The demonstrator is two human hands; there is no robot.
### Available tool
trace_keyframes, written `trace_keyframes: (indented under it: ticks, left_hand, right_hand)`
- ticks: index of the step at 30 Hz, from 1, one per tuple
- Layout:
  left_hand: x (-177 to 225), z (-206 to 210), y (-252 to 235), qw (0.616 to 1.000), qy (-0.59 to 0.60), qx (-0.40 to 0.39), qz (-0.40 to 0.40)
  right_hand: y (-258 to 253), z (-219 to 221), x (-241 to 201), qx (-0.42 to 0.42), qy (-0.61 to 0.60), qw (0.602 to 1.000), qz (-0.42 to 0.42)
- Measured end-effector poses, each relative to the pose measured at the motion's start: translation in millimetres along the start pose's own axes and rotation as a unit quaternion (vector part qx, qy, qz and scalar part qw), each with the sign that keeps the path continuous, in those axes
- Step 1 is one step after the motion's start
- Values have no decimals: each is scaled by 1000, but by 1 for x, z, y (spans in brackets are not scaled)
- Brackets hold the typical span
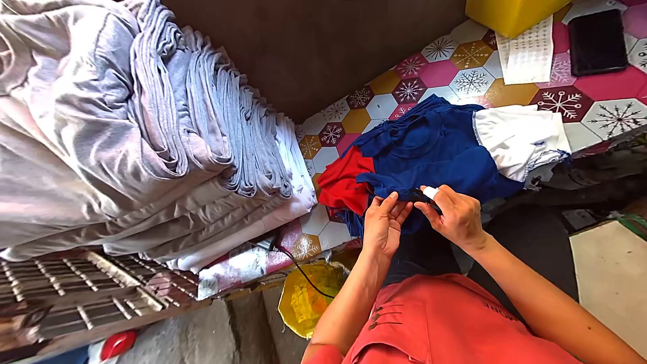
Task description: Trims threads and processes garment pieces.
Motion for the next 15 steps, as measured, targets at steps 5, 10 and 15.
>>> trace_keyframes:
  ticks: [5, 10, 15]
  left_hand:
    - [-1, 1, 1, 1000, 2, -6, -25]
    - [-1, 0, 1, 1000, 0, -5, -29]
    - [0, -2, 0, 1000, -5, -6, -19]
  right_hand:
    - [-3, 0, 0, 17, -4, 1000, -13]
    - [-2, 4, 0, 36, -16, 998, -44]
    - [3, 6, 5, 41, -57, 998, -3]
Point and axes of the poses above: each hand's wrist, its own y-axis away from the middle knuckle, its own z-axis out of the palm, x = y × z, the point moved 7 cm from there along -y, towards the middle knuckle, and after that the axes turned 3 degrees about -y, right-handed, at the moved point
